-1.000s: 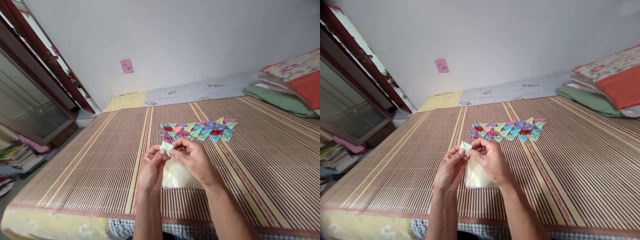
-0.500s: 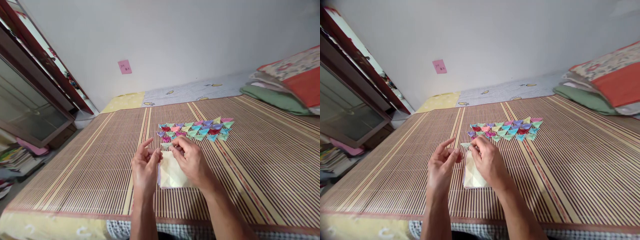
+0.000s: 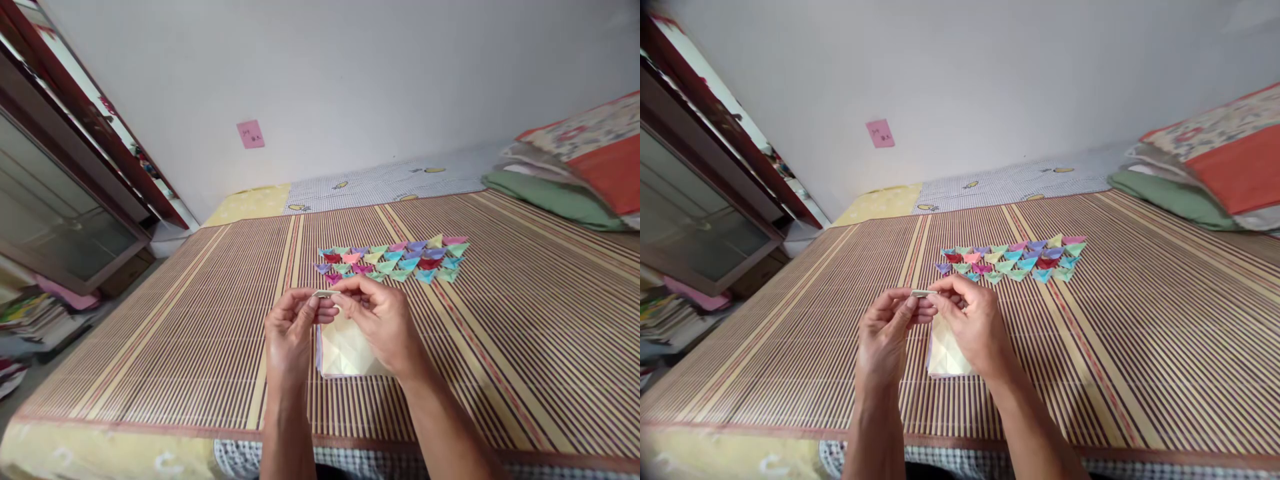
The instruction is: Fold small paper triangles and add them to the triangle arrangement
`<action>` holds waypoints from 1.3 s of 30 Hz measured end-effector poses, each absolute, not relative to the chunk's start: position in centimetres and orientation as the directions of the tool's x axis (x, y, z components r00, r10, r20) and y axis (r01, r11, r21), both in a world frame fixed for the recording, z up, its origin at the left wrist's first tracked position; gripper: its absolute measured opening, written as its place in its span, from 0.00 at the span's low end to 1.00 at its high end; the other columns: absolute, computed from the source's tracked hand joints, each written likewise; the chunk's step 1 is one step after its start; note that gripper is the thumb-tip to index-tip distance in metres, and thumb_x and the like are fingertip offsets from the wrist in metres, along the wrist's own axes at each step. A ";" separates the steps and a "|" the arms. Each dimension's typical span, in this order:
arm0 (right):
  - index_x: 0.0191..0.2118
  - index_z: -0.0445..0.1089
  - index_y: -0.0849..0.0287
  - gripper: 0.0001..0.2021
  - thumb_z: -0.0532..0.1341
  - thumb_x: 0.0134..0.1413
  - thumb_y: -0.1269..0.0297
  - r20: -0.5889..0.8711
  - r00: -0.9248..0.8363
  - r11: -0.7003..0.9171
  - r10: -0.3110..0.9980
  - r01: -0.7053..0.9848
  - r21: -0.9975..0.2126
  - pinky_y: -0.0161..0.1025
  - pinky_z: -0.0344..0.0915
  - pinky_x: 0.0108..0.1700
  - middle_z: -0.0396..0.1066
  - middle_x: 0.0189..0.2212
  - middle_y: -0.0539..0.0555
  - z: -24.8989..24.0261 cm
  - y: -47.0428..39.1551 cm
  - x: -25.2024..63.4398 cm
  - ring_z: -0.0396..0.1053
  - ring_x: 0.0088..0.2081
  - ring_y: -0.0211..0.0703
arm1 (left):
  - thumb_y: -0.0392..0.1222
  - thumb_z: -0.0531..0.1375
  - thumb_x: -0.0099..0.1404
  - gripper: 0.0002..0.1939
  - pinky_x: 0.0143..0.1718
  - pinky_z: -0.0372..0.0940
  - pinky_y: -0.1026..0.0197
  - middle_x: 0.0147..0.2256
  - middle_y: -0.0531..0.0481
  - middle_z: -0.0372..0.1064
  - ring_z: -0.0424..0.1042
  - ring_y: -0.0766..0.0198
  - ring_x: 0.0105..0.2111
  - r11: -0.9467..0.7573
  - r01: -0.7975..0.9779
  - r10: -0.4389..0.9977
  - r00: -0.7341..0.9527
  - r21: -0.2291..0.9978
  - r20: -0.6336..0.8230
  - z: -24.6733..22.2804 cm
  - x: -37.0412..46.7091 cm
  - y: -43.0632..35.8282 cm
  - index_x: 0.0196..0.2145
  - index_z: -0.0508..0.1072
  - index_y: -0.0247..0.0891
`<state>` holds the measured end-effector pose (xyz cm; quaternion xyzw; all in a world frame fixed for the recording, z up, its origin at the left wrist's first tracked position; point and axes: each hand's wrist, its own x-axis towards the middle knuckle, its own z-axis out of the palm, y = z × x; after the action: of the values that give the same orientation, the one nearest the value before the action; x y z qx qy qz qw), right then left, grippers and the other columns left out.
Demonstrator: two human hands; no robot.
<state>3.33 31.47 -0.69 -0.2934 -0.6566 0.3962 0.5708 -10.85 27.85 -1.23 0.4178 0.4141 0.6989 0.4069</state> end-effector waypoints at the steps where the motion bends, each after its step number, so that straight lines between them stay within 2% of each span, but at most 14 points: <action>1: 0.40 0.78 0.55 0.03 0.66 0.63 0.68 0.492 -0.184 0.483 0.851 -0.096 -0.870 0.36 0.74 0.35 0.80 0.33 0.50 -0.7 31.4 3.3 0.78 0.32 0.40 | 0.40 0.69 0.64 0.05 0.33 0.77 0.63 0.30 0.48 0.82 0.81 0.63 0.28 -0.326 -0.228 0.914 -0.323 0.917 0.245 -1.2 -10.8 27.9 0.37 0.80 0.37; 6: 0.39 0.78 0.56 0.02 0.66 0.62 0.68 0.469 -0.192 0.451 0.862 -0.134 -0.883 0.38 0.75 0.38 0.80 0.33 0.51 -0.8 31.2 2.8 0.79 0.34 0.41 | 0.39 0.71 0.62 0.06 0.32 0.76 0.64 0.28 0.48 0.81 0.81 0.63 0.27 -0.344 -0.234 0.904 -0.346 0.909 0.253 -1.2 -10.7 28.0 0.35 0.80 0.36; 12: 0.36 0.76 0.56 0.03 0.65 0.61 0.70 0.481 -0.148 0.453 0.864 -0.186 -0.872 0.36 0.75 0.37 0.78 0.30 0.49 -0.4 30.9 2.3 0.78 0.32 0.40 | 0.39 0.72 0.60 0.06 0.37 0.76 0.66 0.30 0.50 0.81 0.81 0.65 0.30 -0.394 -0.252 0.877 -0.390 0.884 0.280 -1.3 -10.7 28.0 0.35 0.82 0.38; 17: 0.37 0.76 0.57 0.01 0.66 0.61 0.69 0.499 -0.131 0.482 0.857 -0.143 -0.865 0.36 0.74 0.37 0.78 0.31 0.50 -0.3 30.9 2.4 0.78 0.33 0.40 | 0.40 0.75 0.56 0.08 0.37 0.77 0.66 0.31 0.48 0.82 0.81 0.65 0.31 -0.396 -0.294 0.876 -0.406 0.870 0.261 -0.8 -10.4 28.0 0.34 0.83 0.38; 25: 0.35 0.74 0.56 0.03 0.65 0.61 0.70 0.543 -0.068 0.532 0.837 -0.133 -0.836 0.37 0.73 0.40 0.76 0.33 0.50 -0.7 30.9 1.8 0.76 0.36 0.40 | 0.39 0.74 0.58 0.05 0.37 0.76 0.66 0.30 0.48 0.82 0.81 0.65 0.30 -0.410 -0.193 0.830 -0.484 0.892 0.276 -1.4 -10.4 27.8 0.34 0.85 0.38; 31: 0.34 0.74 0.57 0.03 0.66 0.58 0.70 0.474 -0.073 0.462 0.877 -0.138 -0.876 0.37 0.73 0.37 0.76 0.29 0.49 -0.9 31.0 1.5 0.75 0.32 0.40 | 0.38 0.73 0.59 0.04 0.35 0.76 0.66 0.30 0.49 0.82 0.81 0.64 0.30 -0.430 -0.122 0.791 -0.528 0.894 0.309 -1.2 -10.0 27.8 0.33 0.84 0.38; 39: 0.31 0.72 0.57 0.04 0.67 0.56 0.68 0.396 -0.039 0.382 0.917 -0.195 -0.903 0.37 0.73 0.34 0.75 0.26 0.49 -1.1 31.1 1.3 0.74 0.29 0.40 | 0.38 0.73 0.59 0.05 0.34 0.75 0.66 0.29 0.50 0.81 0.80 0.66 0.29 -0.431 -0.118 0.782 -0.543 0.894 0.306 -1.4 -9.2 27.9 0.33 0.82 0.36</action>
<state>1.34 31.08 -1.09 -0.3222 -0.5604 0.4532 0.6138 -9.15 27.85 -1.36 0.3750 0.4431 0.7584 0.2966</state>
